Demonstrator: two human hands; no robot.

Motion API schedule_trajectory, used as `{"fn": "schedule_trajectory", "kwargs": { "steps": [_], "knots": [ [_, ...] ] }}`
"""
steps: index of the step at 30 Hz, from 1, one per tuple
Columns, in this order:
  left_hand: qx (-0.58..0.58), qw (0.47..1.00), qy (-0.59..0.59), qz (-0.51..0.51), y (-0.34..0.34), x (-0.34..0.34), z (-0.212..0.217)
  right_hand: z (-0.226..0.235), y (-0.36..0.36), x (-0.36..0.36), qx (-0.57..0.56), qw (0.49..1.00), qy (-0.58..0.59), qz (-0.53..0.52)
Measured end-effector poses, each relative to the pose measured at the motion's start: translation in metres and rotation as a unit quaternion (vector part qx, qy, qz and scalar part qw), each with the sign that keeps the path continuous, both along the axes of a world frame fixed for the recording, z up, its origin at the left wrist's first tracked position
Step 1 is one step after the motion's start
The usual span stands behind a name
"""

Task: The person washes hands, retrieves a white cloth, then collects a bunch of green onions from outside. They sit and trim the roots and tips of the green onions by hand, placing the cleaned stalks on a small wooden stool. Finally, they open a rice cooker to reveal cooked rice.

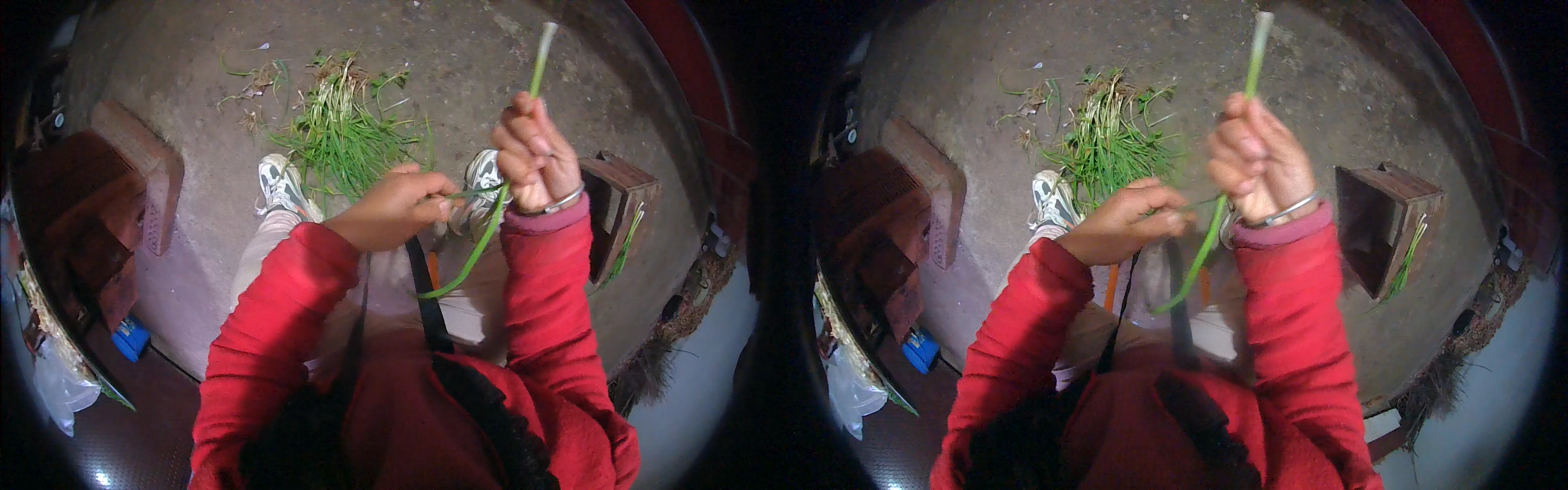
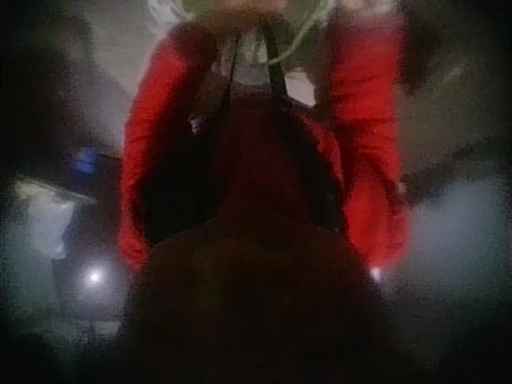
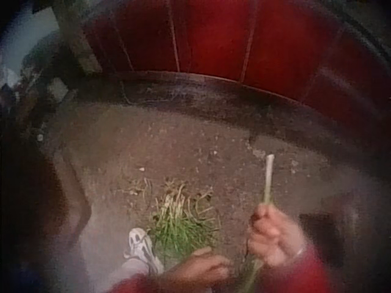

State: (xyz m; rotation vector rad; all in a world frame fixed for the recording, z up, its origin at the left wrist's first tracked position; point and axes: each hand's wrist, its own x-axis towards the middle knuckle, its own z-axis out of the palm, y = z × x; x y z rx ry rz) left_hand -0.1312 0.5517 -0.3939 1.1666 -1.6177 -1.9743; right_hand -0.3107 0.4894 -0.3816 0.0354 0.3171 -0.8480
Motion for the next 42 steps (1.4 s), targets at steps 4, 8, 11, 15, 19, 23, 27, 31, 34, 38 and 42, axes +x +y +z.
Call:
{"fn": "schedule_trajectory", "kwargs": {
  "steps": [4,8,11,15,19,23,27,31,34,38,42],
  "knots": [
    [0.205,0.976,0.06,0.044,0.002,0.032,0.001,-0.003,-0.017,-0.048,-0.035,0.992,0.035,-0.113],
    [0.211,0.977,-0.025,0.008,0.006,0.059,-0.004,-0.009,-0.016,-0.088,0.068,0.954,0.154,-0.247],
    [0.202,0.977,-0.059,0.022,0.008,0.069,-0.007,-0.011,-0.011,-0.098,0.064,0.95,0.158,-0.26],
    [0.121,0.984,-0.124,0.051,0.011,0.078,-0.009,-0.012,-0.011,-0.096,0.071,0.946,0.164,-0.271],
    [0.018,0.968,-0.25,0.0,0.001,0.092,-0.012,-0.012,-0.012,-0.096,0.068,0.94,0.171,-0.288],
    [-0.281,0.857,-0.425,0.075,-0.006,0.085,-0.008,-0.011,-0.013,-0.081,0.049,0.942,0.2,-0.266],
    [-0.238,0.932,-0.168,0.215,-0.013,0.04,0.001,-0.011,-0.009,-0.035,0.015,0.964,0.187,-0.187],
    [0.087,0.971,0.137,0.176,-0.005,-0.014,0.008,-0.013,-0.001,-0.003,0.045,0.989,0.095,-0.106],
    [0.311,0.919,0.225,0.087,-0.001,-0.023,0.009,-0.015,-0.008,-0.018,0.038,0.984,0.111,-0.133],
    [0.346,0.927,0.122,0.084,0.004,0.008,0.008,-0.011,-0.016,-0.073,0.051,0.937,0.207,-0.277],
    [0.35,0.928,0.081,0.098,0.012,0.038,-0.002,-0.01,-0.009,-0.108,0.063,0.913,0.23,-0.33]
  ]
}}
